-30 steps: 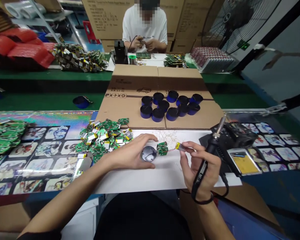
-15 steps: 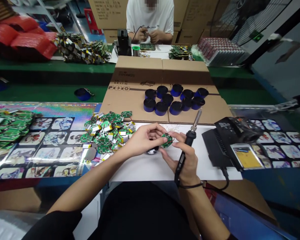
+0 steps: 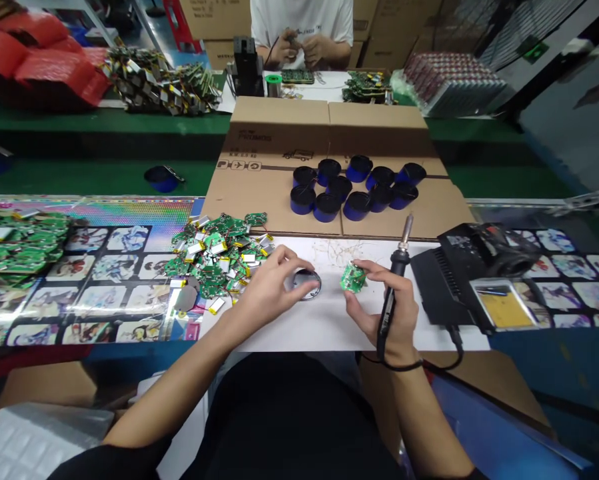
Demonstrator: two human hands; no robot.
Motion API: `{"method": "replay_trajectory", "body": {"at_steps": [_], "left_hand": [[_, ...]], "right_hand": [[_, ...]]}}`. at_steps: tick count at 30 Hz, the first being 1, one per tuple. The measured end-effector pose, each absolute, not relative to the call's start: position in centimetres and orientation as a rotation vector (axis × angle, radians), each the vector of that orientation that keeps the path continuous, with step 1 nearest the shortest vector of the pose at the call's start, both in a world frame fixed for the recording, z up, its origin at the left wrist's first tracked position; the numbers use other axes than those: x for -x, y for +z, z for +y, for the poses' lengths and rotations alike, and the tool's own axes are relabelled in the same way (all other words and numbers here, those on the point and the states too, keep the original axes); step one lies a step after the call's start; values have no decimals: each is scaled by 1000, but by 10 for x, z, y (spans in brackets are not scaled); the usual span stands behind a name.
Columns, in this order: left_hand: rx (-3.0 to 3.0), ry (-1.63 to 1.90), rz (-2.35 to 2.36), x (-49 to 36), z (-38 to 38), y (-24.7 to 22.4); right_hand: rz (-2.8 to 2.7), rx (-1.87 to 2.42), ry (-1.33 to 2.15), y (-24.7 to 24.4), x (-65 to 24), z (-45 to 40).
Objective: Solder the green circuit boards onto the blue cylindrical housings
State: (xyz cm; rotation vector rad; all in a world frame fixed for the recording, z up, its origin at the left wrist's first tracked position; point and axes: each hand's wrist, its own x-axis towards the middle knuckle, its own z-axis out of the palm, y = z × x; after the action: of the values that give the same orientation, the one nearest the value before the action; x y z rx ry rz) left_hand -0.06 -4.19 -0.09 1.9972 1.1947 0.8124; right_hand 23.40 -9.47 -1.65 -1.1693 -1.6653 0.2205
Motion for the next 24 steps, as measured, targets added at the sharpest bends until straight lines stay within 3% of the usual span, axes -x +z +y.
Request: {"method": "replay_trajectory", "body": {"at_steps": [16,24], "left_hand": [[-1235,849,958,-2,-58,-36],[-1316,867,926,-3,-62,-39]], "right_hand": [[-2086,1089,363,-36,-227,-97],[-2030,1069,420,-31,-219,-96]]}}
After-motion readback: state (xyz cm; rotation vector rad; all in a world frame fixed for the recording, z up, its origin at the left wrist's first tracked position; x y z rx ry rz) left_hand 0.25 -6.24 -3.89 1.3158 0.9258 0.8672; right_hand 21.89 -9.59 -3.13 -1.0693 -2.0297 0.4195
